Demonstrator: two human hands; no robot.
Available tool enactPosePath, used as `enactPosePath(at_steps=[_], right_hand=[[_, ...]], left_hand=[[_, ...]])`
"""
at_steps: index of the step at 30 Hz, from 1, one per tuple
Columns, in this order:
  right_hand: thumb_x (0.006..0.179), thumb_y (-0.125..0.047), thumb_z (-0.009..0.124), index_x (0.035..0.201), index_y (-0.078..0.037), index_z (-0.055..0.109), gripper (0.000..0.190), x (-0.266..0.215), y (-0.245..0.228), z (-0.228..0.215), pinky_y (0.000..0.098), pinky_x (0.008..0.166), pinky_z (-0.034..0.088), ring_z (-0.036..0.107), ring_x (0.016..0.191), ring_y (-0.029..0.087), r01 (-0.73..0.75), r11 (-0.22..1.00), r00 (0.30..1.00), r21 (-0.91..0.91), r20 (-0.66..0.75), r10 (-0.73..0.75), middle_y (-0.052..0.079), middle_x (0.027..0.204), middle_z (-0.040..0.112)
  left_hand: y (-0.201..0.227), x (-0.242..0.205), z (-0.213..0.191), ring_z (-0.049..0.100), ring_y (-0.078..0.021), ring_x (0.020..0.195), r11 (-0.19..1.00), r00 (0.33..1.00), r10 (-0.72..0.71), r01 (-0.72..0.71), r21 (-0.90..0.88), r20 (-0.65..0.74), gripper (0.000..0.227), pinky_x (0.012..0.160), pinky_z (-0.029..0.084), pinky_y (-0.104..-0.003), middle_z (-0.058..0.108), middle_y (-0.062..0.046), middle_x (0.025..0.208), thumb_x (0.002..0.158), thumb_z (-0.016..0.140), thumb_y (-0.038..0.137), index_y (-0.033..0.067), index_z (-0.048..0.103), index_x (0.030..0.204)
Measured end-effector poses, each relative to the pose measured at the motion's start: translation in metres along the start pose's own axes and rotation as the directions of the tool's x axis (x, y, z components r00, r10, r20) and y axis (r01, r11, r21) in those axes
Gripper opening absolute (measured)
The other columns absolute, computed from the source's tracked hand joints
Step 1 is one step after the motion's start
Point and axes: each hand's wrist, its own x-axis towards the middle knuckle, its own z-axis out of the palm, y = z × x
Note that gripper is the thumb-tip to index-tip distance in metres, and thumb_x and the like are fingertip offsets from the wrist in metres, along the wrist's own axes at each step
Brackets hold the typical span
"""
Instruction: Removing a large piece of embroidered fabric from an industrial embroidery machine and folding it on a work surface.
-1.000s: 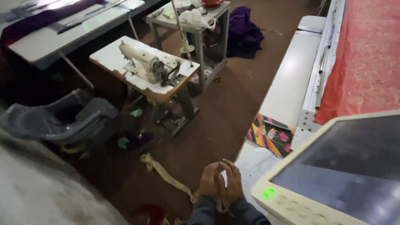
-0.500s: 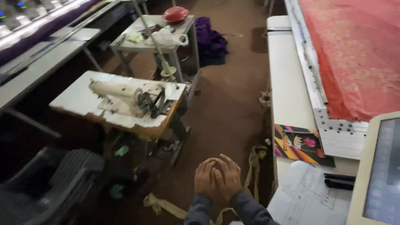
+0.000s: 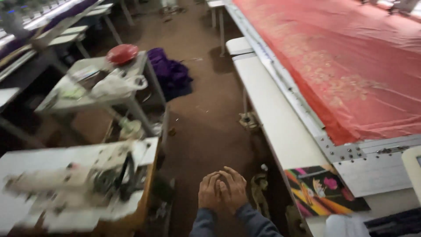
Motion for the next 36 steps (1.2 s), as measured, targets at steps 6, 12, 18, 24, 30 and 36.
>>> enactPosePath(at_steps=[6, 12, 18, 24, 30, 36], right_hand=[[0.097, -0.044, 0.045, 0.126, -0.021, 0.07, 0.045, 0.117, 0.062, 0.019, 0.0485, 0.108, 0.033, 0.058, 0.128, 0.024, -0.104, 0.99, 0.991, -0.091, -0.095, 0.095, 0.004, 0.142, 0.06], [0.102, -0.041, 0.04, 0.127, -0.017, 0.068, 0.045, 0.22, 0.126, 0.019, 0.0458, 0.109, 0.035, 0.057, 0.129, 0.026, -0.211, 0.96, 0.952, -0.187, -0.262, 0.158, 0.007, 0.137, 0.063], [0.101, -0.04, 0.045, 0.121, -0.016, 0.072, 0.042, 0.344, 0.185, 0.033, 0.0448, 0.103, 0.044, 0.066, 0.117, 0.026, -0.297, 0.914, 0.831, -0.277, -0.547, 0.104, 0.006, 0.127, 0.069], [0.103, -0.04, 0.043, 0.127, -0.019, 0.07, 0.042, 0.453, 0.239, 0.042, 0.0432, 0.106, 0.037, 0.06, 0.123, 0.022, -0.471, 0.832, 0.756, -0.293, -0.62, 0.209, 0.002, 0.132, 0.065], [0.102, -0.034, 0.046, 0.12, -0.021, 0.07, 0.033, 0.545, 0.314, 0.029, 0.043, 0.104, 0.038, 0.062, 0.12, 0.022, -0.539, 0.76, 0.696, -0.362, -0.7, 0.161, 0.001, 0.127, 0.067], [0.1, -0.017, 0.046, 0.116, -0.01, 0.067, 0.027, 0.644, 0.415, 0.007, 0.043, 0.092, 0.049, 0.069, 0.105, 0.029, -0.482, 0.75, 0.7, -0.453, -0.714, 0.019, 0.009, 0.114, 0.073]], left_hand=[[-0.022, 0.134, 0.058, 0.065, -0.0258, 0.106, 0.982, 0.985, 0.136, -0.12, -0.146, 0.106, 0.03, 0.089, 0.05, -0.043, 0.07, -0.007, 0.12, 0.101, 0.047, 0.027, 0.012, 0.069, 0.116], [-0.056, 0.253, 0.158, 0.062, -0.0272, 0.111, 0.937, 0.916, 0.264, -0.17, -0.305, 0.302, 0.028, 0.094, 0.047, -0.044, 0.068, -0.007, 0.123, 0.103, 0.047, 0.027, 0.0126, 0.067, 0.116], [-0.073, 0.394, 0.241, 0.064, -0.0271, 0.105, 0.821, 0.819, 0.463, -0.251, -0.513, 0.34, 0.024, 0.09, 0.047, -0.043, 0.069, -0.006, 0.118, 0.1, 0.051, 0.026, 0.0126, 0.068, 0.111], [-0.094, 0.522, 0.321, 0.064, -0.0293, 0.103, 0.688, 0.687, 0.648, -0.344, -0.639, 0.328, 0.023, 0.09, 0.049, -0.045, 0.067, -0.009, 0.115, 0.103, 0.049, 0.022, 0.01, 0.066, 0.111], [-0.09, 0.616, 0.399, 0.062, -0.0282, 0.107, 0.582, 0.603, 0.737, -0.339, -0.739, 0.304, 0.019, 0.093, 0.049, -0.042, 0.065, -0.008, 0.117, 0.1, 0.053, 0.013, 0.0101, 0.065, 0.115], [-0.092, 0.701, 0.526, 0.061, -0.0318, 0.109, 0.52, 0.563, 0.789, -0.399, -0.755, 0.245, 0.025, 0.1, 0.047, -0.044, 0.065, -0.012, 0.117, 0.096, 0.056, 0.011, 0.0098, 0.064, 0.119]])
